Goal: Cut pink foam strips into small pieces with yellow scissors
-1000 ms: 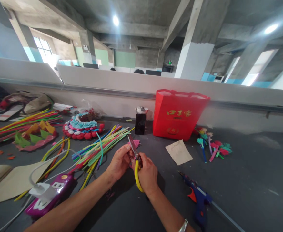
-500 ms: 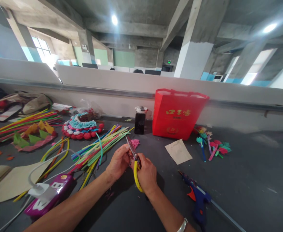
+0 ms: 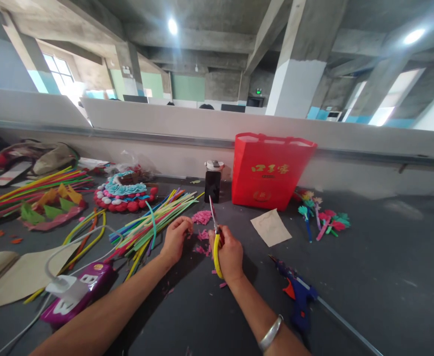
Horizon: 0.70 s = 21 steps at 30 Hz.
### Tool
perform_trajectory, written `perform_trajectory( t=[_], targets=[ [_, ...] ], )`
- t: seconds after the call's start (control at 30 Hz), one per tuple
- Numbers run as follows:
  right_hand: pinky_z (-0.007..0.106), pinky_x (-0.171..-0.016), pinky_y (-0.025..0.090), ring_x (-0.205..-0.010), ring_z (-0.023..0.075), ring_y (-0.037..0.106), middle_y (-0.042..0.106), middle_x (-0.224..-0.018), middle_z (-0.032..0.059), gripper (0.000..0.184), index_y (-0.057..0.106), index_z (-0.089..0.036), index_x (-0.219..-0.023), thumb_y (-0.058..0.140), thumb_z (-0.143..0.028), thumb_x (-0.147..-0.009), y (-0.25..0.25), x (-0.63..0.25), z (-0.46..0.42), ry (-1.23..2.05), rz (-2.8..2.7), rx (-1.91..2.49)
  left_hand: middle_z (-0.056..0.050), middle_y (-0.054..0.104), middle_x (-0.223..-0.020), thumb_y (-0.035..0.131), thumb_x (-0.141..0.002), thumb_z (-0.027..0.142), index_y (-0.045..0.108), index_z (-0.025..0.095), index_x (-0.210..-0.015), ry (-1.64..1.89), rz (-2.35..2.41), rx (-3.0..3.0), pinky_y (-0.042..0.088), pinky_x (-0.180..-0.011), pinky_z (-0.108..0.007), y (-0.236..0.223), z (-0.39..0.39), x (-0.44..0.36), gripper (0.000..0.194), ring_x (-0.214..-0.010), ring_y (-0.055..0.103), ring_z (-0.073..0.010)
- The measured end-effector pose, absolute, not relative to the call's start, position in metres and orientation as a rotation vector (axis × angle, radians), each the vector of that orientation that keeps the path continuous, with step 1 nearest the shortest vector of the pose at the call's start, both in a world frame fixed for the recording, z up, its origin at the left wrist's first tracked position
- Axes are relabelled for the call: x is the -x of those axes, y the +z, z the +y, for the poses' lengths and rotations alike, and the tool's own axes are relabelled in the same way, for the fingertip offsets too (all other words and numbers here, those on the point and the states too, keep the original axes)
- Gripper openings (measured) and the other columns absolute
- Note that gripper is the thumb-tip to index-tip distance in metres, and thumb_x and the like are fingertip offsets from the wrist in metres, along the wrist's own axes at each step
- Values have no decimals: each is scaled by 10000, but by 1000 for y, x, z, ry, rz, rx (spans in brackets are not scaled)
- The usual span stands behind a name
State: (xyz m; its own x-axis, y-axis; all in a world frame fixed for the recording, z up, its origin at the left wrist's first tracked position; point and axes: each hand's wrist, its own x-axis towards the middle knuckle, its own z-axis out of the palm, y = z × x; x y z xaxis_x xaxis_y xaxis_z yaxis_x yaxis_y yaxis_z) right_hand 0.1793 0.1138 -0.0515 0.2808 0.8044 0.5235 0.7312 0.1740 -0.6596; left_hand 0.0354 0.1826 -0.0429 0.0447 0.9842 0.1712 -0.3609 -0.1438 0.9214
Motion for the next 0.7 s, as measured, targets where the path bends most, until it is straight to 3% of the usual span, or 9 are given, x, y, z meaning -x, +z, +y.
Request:
perform_trajectory(
  t=[0.17,0.3,0.4,0.57,0.7],
  targets=[
    [230,-644,457,-689,186,687,719,-773,48,319,617,-199,-953,480,-484,-910,-55,-185,118,57,-1411,1589,16,558,-580,629,-656,187,638,168,-612,1308,793,-1280,355,-569,-222,-40,177,-35,48,-566,462,-115],
    [248,-665,466,-745,207,696,725,-800,67,338,625,-192,-960,479,-491,-905,-56,-191,121,25,-1370,1612,3,582,-566,641,-695,246,658,159,-606,1099,841,-1621,347,-542,-232,-40,171,-38,126,-547,477,-128],
    [249,-671,474,-737,201,697,728,-818,66,338,629,-193,-975,480,-487,-904,-57,-192,121,24,-1361,1614,11,566,-551,645,-704,250,643,163,-577,1168,937,-1695,329,-556,-232,-45,176,-37,154,-556,465,-126],
    [251,-678,478,-735,198,693,734,-836,66,329,642,-192,-983,491,-470,-895,-58,-193,122,22,-1346,1611,20,545,-596,575,-748,196,633,182,-687,1314,1119,-1753,316,-575,-238,-57,194,-30,86,-579,451,-130],
    [256,-681,480,-732,198,690,735,-839,61,330,649,-192,-978,500,-470,-879,-59,-195,123,12,-1330,1609,4,601,-695,593,-696,115,670,192,-742,1248,1095,-1899,343,-627,-253,-60,197,-28,118,-633,478,-139]
  ],
)
